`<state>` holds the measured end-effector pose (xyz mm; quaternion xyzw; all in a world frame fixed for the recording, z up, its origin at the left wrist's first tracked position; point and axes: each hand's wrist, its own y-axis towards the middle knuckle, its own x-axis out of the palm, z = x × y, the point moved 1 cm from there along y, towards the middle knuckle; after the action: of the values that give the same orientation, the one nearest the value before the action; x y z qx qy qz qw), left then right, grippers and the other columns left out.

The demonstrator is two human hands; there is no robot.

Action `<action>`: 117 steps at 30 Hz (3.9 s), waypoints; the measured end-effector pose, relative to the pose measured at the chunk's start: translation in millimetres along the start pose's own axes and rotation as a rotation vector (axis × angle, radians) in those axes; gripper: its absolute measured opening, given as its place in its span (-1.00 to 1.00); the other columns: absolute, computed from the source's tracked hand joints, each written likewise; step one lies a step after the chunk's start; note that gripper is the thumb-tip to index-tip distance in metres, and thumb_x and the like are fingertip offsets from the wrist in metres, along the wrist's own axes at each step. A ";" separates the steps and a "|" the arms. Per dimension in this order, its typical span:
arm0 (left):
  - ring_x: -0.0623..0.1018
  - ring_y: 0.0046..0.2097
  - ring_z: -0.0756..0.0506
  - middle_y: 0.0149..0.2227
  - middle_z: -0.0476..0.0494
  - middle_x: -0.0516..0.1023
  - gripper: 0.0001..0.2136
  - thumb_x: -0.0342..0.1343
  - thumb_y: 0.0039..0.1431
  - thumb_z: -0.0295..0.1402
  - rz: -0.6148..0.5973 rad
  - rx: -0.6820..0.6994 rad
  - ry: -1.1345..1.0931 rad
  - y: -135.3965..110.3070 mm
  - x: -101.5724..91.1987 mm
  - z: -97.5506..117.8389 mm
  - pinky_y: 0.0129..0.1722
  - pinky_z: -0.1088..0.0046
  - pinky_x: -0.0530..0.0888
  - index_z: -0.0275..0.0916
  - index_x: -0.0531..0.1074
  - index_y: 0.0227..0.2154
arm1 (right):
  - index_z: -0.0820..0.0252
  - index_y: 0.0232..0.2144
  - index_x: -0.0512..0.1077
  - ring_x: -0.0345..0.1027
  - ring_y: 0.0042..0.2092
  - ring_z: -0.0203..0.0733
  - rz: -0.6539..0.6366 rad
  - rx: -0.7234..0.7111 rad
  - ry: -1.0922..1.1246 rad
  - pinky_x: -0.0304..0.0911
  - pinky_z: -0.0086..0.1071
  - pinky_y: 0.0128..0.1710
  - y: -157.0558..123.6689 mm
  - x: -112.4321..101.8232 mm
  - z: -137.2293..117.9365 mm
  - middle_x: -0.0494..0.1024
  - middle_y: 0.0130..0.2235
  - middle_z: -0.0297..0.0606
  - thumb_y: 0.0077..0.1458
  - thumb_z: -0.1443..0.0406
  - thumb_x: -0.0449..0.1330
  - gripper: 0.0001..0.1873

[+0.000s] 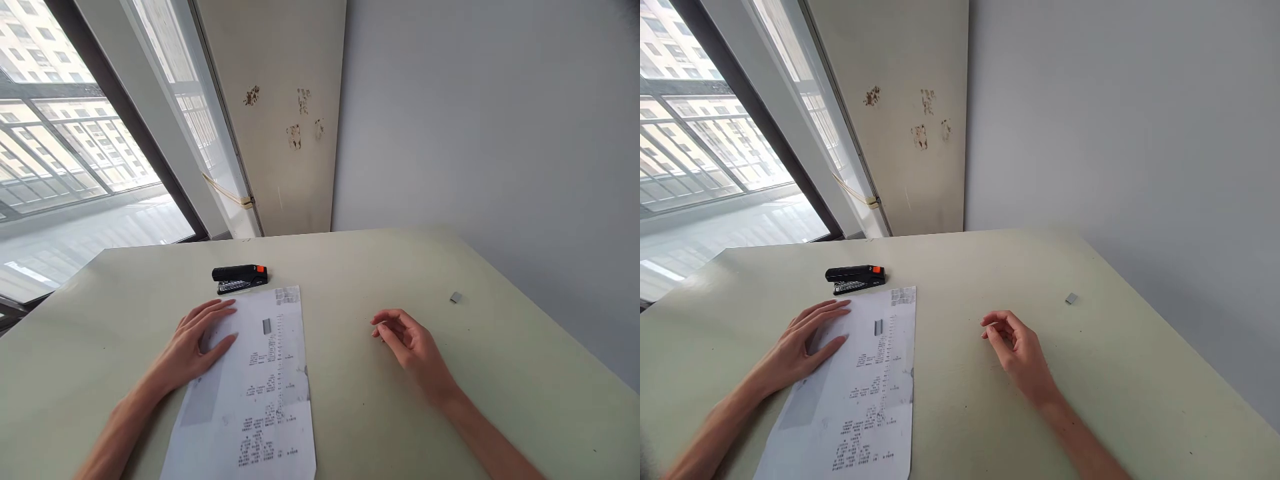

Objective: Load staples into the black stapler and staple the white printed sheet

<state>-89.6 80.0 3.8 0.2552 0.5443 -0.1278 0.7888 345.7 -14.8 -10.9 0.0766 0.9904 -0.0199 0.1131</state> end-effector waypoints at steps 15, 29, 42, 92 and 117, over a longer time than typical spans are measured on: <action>0.48 0.26 -0.31 0.22 -0.08 0.52 -0.44 0.17 0.17 0.15 0.127 -0.390 -0.043 -3.5 -6.9 -24.8 0.24 0.11 0.43 -0.01 0.42 0.14 | 0.03 -0.19 0.51 0.51 -0.11 -0.07 0.008 0.053 -0.041 0.41 -0.28 -0.14 -3.1 2.2 1.8 0.62 -0.12 -0.21 0.31 -0.01 0.20 -0.71; 0.36 0.37 -0.32 0.34 -0.19 0.41 -0.46 -0.07 0.34 0.12 0.113 -0.424 0.001 -4.1 5.0 -20.6 0.36 0.00 0.29 -0.12 0.32 0.19 | 0.03 -0.21 0.52 0.50 -0.14 -0.09 0.005 0.066 -0.098 0.38 -0.32 -0.21 -1.7 3.0 6.3 0.62 -0.17 -0.23 0.30 -0.04 0.19 -0.68; 0.32 0.41 -0.31 0.37 -0.19 0.38 -0.48 -0.12 0.39 0.09 0.080 -0.383 0.047 -5.7 5.2 -20.9 0.39 -0.02 0.24 -0.13 0.34 0.19 | 0.03 -0.20 0.53 0.51 -0.15 -0.08 -0.013 0.063 -0.118 0.38 -0.31 -0.24 -2.1 4.0 3.0 0.64 -0.17 -0.22 0.31 -0.06 0.17 -0.65; 0.39 0.34 -0.35 0.31 -0.25 0.44 -0.47 -0.08 0.37 0.08 0.076 -0.423 0.009 -3.7 -0.8 -17.1 0.33 -0.03 0.31 -0.13 0.31 0.23 | 0.05 -0.22 0.54 0.52 -0.20 -0.08 -0.003 0.024 -0.148 0.39 -0.32 -0.29 -2.5 4.1 0.1 0.66 -0.20 -0.20 0.29 -0.07 0.17 -0.63; 0.61 -0.07 -0.35 -0.01 -0.31 0.63 -0.47 -0.15 0.38 0.13 0.002 -0.154 0.173 101.0 -26.2 -2.7 -0.05 0.04 0.50 -0.19 0.42 0.05 | 0.06 -0.20 0.51 0.54 -0.16 -0.08 -0.052 -0.040 -0.103 0.37 -0.28 -0.22 0.9 4.3 5.6 0.66 -0.16 -0.22 0.33 0.04 0.13 -0.71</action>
<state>-53.2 164.0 53.9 0.2046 0.6183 -0.0625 0.7563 342.9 -13.7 -17.3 0.0474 0.9852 -0.0070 0.1647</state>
